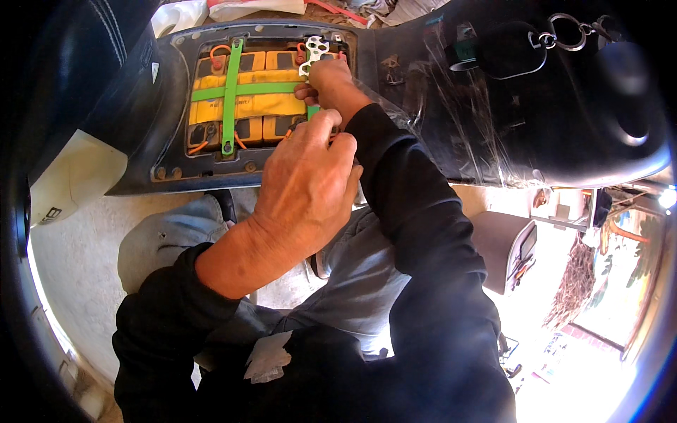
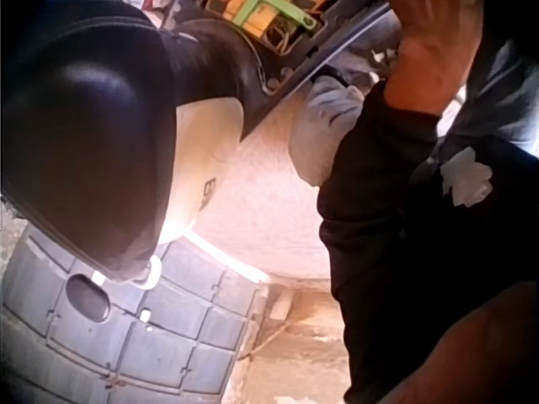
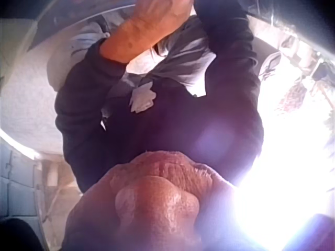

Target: The person uses a wrench to tighten the nuts on the terminals of a scooter battery pack. They systematically move from one terminal to the next, ensuring each connection is secure.

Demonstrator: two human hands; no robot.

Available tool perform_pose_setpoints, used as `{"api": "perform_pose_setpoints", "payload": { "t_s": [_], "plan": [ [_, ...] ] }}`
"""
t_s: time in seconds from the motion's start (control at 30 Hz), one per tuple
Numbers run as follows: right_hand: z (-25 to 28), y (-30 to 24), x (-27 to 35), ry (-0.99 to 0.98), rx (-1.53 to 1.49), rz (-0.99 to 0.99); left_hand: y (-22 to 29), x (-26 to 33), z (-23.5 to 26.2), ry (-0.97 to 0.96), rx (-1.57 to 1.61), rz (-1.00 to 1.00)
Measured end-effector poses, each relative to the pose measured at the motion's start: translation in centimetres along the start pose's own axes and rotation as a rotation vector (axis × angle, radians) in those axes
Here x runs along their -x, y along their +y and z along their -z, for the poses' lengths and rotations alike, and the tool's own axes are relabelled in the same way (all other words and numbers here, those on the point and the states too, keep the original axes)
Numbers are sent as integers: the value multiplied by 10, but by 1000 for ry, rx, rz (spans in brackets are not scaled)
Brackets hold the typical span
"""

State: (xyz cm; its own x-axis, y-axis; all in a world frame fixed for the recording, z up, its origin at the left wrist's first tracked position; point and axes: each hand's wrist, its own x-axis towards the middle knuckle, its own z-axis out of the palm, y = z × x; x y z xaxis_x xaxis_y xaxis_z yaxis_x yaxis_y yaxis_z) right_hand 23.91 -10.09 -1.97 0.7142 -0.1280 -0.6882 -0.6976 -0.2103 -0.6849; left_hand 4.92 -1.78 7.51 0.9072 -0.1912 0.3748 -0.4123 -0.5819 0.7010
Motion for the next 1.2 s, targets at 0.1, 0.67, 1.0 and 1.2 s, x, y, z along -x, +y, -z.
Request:
{"api": "perform_pose_setpoints", "payload": {
  "t_s": [0.1,0.67,1.0,1.2],
  "plan": [
    [-2,-5,-1,5,81,-40,-2,-1,-2,19,3,-2],
    [-57,-8,-10,-184,-502,-14,-8,-6,3,60,-13,38],
    [-74,-7,-38,-232,-592,59,-13,-9,2,126,-88,33],
    [-76,-7,-41,-234,-724,-18,-12,-9,-1,145,-102,48]
  ]
}}
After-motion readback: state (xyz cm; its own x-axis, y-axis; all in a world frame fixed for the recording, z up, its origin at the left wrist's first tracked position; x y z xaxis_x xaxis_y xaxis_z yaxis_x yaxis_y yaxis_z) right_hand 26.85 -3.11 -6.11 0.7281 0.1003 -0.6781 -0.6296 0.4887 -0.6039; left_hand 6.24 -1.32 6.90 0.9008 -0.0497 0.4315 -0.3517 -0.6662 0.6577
